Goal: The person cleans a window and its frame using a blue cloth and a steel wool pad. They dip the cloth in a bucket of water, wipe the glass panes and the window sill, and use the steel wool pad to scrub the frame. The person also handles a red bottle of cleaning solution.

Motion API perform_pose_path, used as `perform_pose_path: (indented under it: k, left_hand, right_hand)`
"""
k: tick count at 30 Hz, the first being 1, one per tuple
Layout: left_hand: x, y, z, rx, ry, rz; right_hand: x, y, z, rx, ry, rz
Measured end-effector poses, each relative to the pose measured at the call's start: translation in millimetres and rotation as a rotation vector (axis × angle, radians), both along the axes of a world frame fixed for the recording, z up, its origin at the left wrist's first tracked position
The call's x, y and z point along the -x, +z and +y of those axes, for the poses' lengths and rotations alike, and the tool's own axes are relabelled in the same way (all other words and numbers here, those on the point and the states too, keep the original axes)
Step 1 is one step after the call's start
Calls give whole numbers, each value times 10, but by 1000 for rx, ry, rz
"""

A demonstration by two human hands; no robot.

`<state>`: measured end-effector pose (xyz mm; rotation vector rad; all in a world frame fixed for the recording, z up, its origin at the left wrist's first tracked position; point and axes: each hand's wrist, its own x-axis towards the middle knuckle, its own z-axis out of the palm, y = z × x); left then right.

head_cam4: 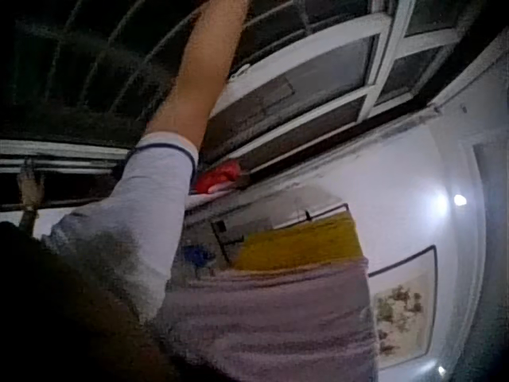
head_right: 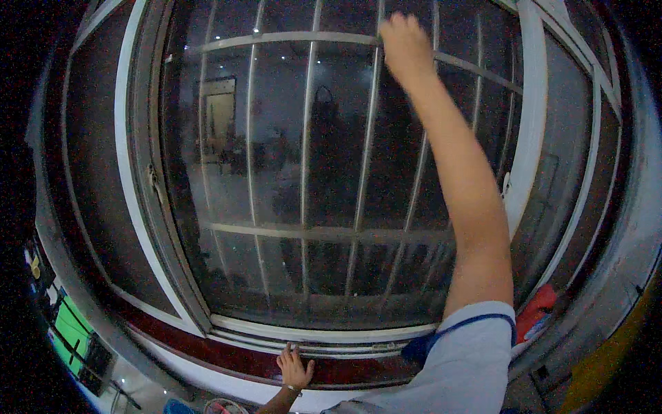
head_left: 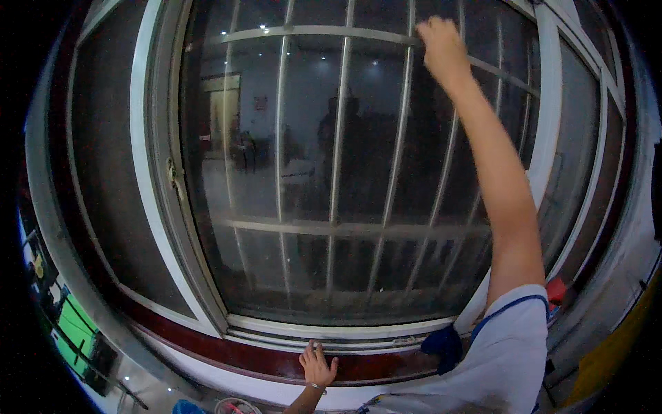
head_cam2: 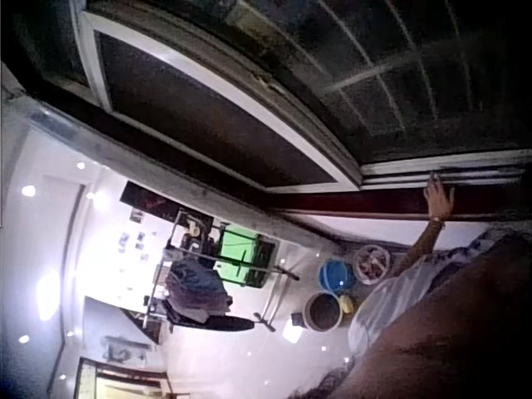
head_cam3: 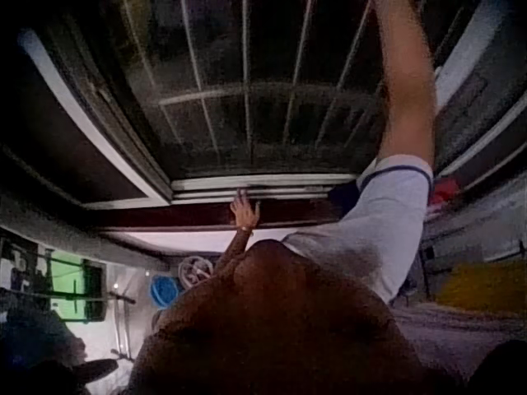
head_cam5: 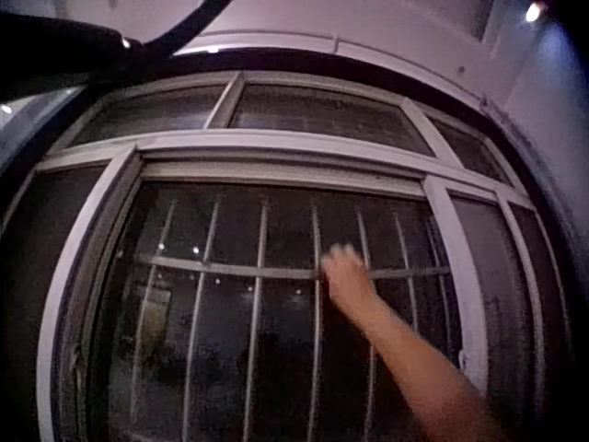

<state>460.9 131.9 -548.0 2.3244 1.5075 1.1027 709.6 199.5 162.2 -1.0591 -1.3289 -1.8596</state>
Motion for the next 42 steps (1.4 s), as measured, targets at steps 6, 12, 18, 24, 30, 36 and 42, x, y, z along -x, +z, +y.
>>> perform_pose_path:
  k: [6,12,18,24,30,36,42]
  left_hand:
    - [-56,87,-43,11,0,-21]
    - [-30,-24,23,-43,6,-15]
    - [-17,-28,47,-33,-6,-11]
    - [-85,22,23,-29,-35,-18]
    - [3,-14,64,-20,-33,-20]
    - [29,-3,41,-100,13,-37]
    - [-24,14,21,-89,-34,-57]
  right_hand:
    - [89,167,-37,-35,-105,51]
    - [-9,315,-100,10,-158,162]
    - [238,52,168,5,-138,65]
    - [-918,394,-414,-122,-210,486]
    - [773,153,282,69,152,72]
    - [1409,113,348,163,71,105]
    - [189,376,121,-306,1,256]
